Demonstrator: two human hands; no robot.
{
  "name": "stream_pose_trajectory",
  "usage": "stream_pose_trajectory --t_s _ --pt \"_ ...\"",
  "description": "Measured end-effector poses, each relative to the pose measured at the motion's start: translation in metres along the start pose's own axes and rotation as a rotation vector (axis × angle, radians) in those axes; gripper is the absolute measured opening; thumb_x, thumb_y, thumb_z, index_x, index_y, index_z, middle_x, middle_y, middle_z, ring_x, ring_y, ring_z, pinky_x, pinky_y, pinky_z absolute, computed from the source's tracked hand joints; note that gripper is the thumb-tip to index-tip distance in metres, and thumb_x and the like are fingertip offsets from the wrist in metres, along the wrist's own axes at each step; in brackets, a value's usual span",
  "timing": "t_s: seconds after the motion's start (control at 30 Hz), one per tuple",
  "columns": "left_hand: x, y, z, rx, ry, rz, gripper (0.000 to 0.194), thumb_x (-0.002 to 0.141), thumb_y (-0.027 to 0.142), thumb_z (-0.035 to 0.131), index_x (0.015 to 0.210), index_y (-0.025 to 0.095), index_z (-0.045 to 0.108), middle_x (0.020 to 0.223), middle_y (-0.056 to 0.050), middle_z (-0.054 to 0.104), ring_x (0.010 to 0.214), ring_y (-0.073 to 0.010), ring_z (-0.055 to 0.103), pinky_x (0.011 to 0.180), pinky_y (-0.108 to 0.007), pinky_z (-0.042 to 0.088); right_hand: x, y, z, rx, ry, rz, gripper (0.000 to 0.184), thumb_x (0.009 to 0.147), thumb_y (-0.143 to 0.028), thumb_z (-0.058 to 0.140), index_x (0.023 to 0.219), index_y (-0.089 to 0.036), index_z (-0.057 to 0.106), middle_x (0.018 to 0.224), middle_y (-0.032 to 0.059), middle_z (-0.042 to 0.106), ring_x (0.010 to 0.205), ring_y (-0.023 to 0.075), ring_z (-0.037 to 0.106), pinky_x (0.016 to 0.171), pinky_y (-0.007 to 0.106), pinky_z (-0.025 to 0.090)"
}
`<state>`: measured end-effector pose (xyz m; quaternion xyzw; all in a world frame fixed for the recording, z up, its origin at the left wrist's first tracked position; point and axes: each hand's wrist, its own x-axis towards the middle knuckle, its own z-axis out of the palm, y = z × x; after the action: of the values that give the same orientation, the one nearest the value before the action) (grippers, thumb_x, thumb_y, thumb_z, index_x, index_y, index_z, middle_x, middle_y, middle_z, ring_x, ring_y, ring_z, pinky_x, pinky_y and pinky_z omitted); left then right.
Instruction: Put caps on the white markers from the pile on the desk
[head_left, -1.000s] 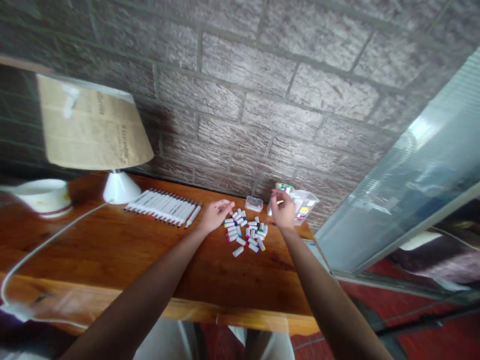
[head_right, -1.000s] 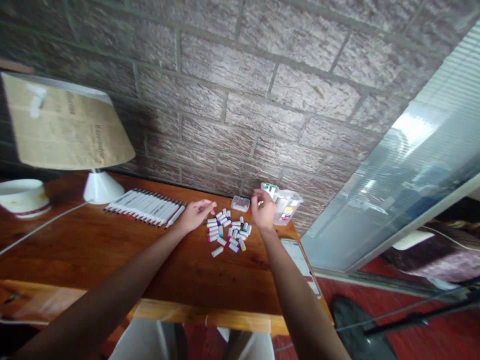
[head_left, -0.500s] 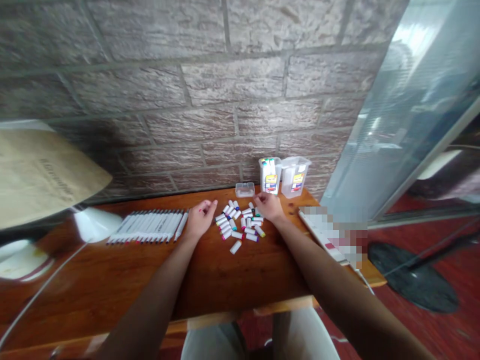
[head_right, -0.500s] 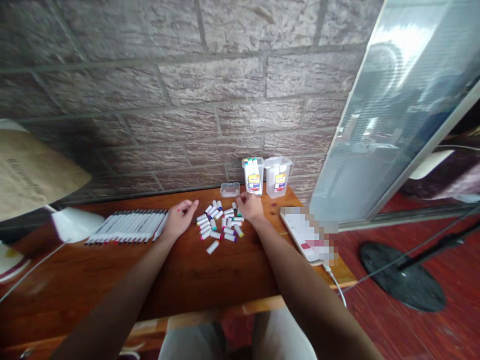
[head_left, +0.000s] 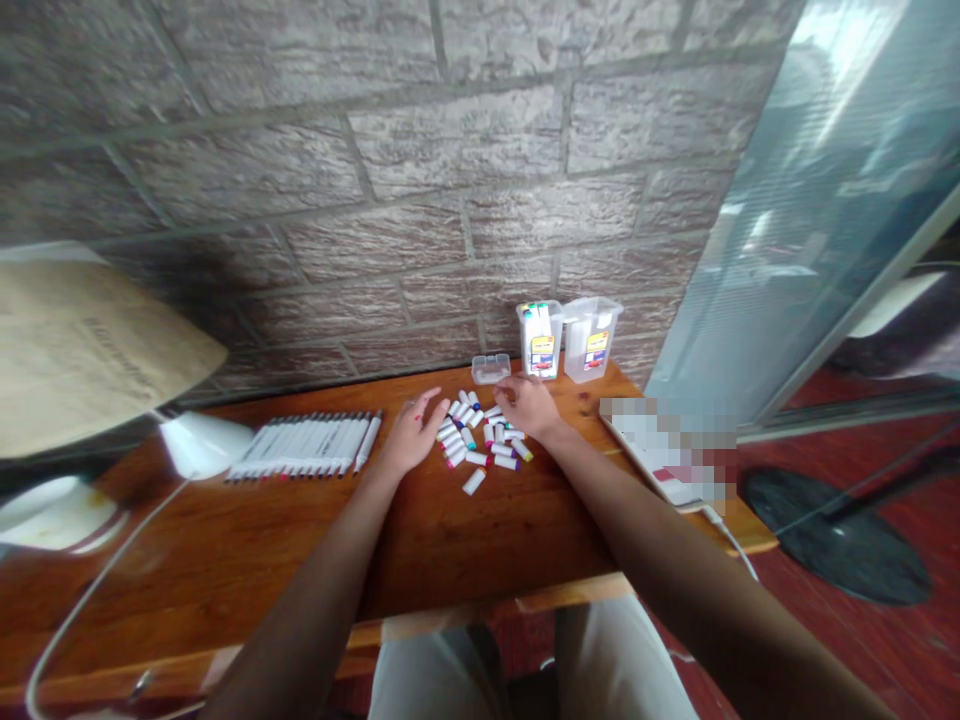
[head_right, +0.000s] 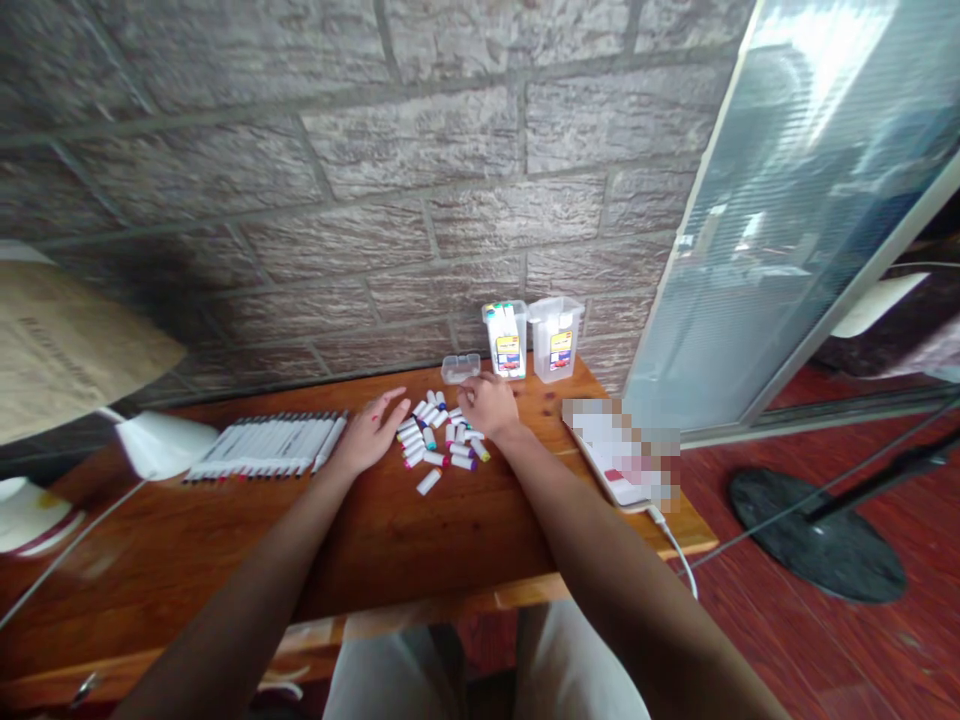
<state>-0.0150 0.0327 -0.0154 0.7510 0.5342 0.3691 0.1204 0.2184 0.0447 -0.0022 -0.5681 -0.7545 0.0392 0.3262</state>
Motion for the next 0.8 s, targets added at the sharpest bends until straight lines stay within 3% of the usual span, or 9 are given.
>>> stream_pose_trajectory --t_s 0.1,0.23,0.4,0.57,0.7,0.8 --pt "-0.002 0.003 0.006 -0.069 -0.11 -0.01 0.049 0.097 0.052 0.042 0.131 0.021 0.057 0.135 -0.011 0.063 0.128 -0.023 0.057 0.113 -0.04 0.04 -0.003 -0.01 0.0 0.019 -0.045 -0.102 0.027 0.095 -0.032 0.053 0.108 -0.022 0.074 0.114 0.0085 0.072 0.109 0.0209 0.064 0.1 0.033 0.045" --pt "-0.003 0.005 0.011 -0.126 -0.189 0.002 0.049 0.097 0.052 0.043 0.133 0.021 0.056 0.135 -0.009 0.064 0.126 -0.0235 0.058 0.112 -0.04 0.04 -0.008 -0.017 0.004 0.028 -0.127 -0.121 0.027 0.096 -0.041 0.053 0.107 -0.025 0.072 0.113 0.0073 0.073 0.11 0.0227 0.064 0.098 0.035 0.045" --pt "-0.004 0.009 0.009 -0.147 -0.185 0.016 0.047 0.097 0.051 0.045 0.131 0.022 0.058 0.133 -0.009 0.065 0.124 -0.0233 0.059 0.111 -0.038 0.041 -0.009 -0.016 0.005 0.058 -0.155 -0.141 0.029 0.098 -0.043 0.05 0.1 -0.025 0.073 0.104 0.0067 0.075 0.104 0.0217 0.066 0.093 0.031 0.046" --pt "-0.004 0.01 0.007 -0.15 -0.194 0.02 0.045 0.096 0.049 0.045 0.128 0.021 0.06 0.13 -0.009 0.066 0.122 -0.0236 0.061 0.109 -0.038 0.043 -0.003 -0.022 0.009 -0.025 -0.186 -0.193 0.035 0.101 -0.037 0.041 0.122 -0.025 0.066 0.124 0.0078 0.068 0.118 0.0222 0.059 0.102 0.037 0.042" --pt "-0.004 0.008 0.007 -0.168 -0.206 0.038 0.046 0.097 0.049 0.043 0.13 0.02 0.059 0.13 -0.008 0.066 0.121 -0.0224 0.061 0.109 -0.036 0.043 0.001 -0.03 0.015 -0.137 -0.26 -0.19 0.042 0.101 -0.034 0.036 0.137 -0.024 0.057 0.143 0.0107 0.056 0.131 0.0282 0.048 0.108 0.047 0.037" --pt "-0.003 0.007 0.008 -0.176 -0.214 0.044 0.047 0.098 0.049 0.042 0.13 0.019 0.059 0.131 -0.009 0.066 0.121 -0.0218 0.061 0.108 -0.035 0.043 0.001 -0.031 0.014 -0.127 -0.287 -0.202 0.044 0.102 -0.034 0.035 0.138 -0.022 0.056 0.143 0.0105 0.056 0.133 0.0283 0.046 0.109 0.047 0.035"
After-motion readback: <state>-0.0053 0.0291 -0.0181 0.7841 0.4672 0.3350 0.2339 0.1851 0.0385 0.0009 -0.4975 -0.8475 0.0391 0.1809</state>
